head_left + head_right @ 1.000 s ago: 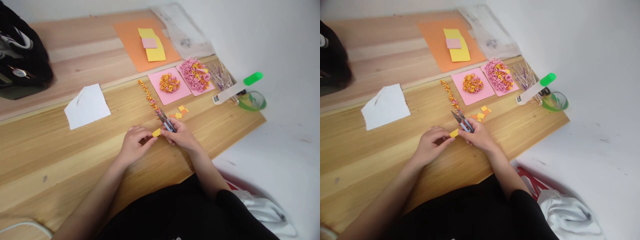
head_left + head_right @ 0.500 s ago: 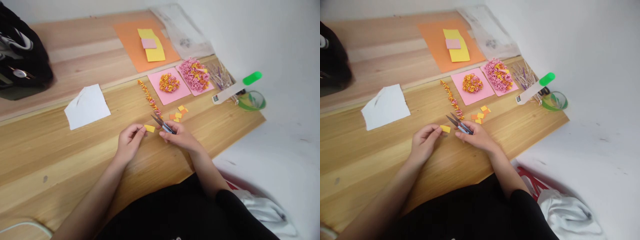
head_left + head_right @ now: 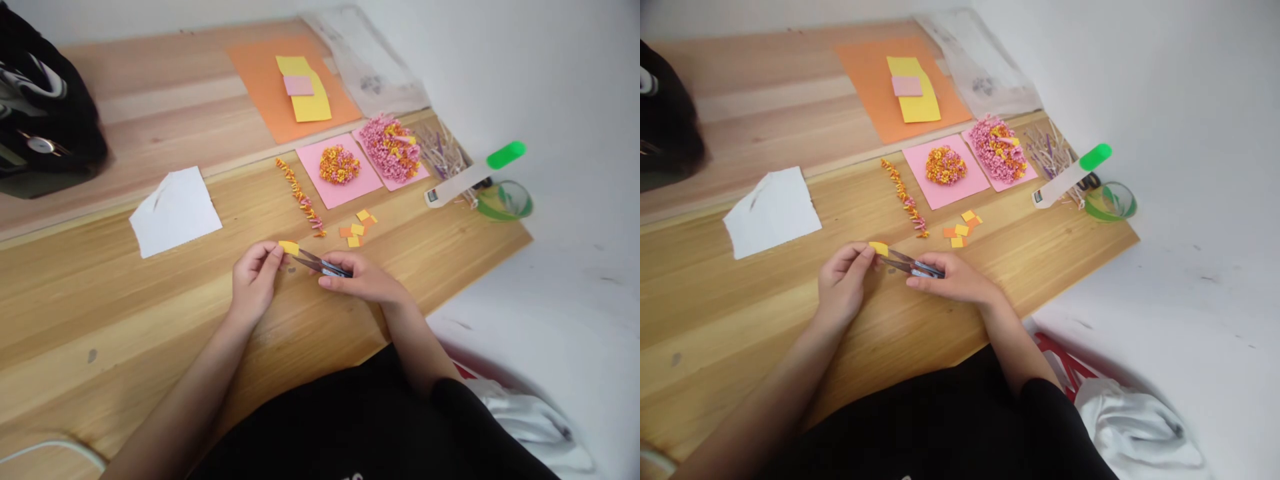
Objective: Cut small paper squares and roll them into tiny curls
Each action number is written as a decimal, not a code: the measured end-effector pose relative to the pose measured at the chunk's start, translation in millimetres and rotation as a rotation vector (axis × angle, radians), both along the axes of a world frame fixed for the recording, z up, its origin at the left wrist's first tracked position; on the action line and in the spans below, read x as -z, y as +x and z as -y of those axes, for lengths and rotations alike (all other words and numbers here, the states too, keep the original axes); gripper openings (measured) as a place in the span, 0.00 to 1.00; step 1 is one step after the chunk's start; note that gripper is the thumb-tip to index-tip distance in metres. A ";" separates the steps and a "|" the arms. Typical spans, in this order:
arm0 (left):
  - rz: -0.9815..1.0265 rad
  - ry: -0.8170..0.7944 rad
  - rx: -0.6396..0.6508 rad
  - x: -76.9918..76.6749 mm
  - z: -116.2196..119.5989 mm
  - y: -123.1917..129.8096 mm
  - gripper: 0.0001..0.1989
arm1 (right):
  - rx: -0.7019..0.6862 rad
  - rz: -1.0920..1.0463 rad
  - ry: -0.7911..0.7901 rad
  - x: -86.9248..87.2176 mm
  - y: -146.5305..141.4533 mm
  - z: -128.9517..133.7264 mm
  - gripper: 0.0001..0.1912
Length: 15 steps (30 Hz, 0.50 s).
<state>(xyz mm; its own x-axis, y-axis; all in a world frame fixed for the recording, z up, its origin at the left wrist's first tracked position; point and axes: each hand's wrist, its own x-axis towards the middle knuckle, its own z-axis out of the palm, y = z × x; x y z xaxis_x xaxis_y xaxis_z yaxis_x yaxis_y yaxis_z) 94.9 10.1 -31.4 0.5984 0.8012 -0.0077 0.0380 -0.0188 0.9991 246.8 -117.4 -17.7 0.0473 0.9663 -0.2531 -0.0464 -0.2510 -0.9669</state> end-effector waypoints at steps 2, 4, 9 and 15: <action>-0.008 0.021 0.001 1.3 0.5 0.5 0.12 | -0.013 0.015 -0.002 0.8 0.5 0.2 0.17; -0.019 0.037 0.000 2.5 1.0 0.7 0.12 | -0.026 0.028 -0.007 1.2 0.9 0.2 0.17; -0.047 0.068 -0.004 3.3 1.7 0.6 0.13 | -0.041 0.052 -0.018 0.7 1.3 -0.1 0.17; -0.057 0.108 0.010 5.4 1.0 -0.3 0.11 | -0.044 0.065 0.001 1.7 0.8 0.0 0.16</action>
<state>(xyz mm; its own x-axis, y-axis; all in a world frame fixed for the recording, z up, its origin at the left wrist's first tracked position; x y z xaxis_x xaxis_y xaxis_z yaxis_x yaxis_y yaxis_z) 94.5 9.1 -36.8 0.6075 0.7931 0.0437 0.0940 -0.1264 0.9875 247.7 -117.4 -19.4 0.0212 0.9681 -0.2495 0.0272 -0.2500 -0.9679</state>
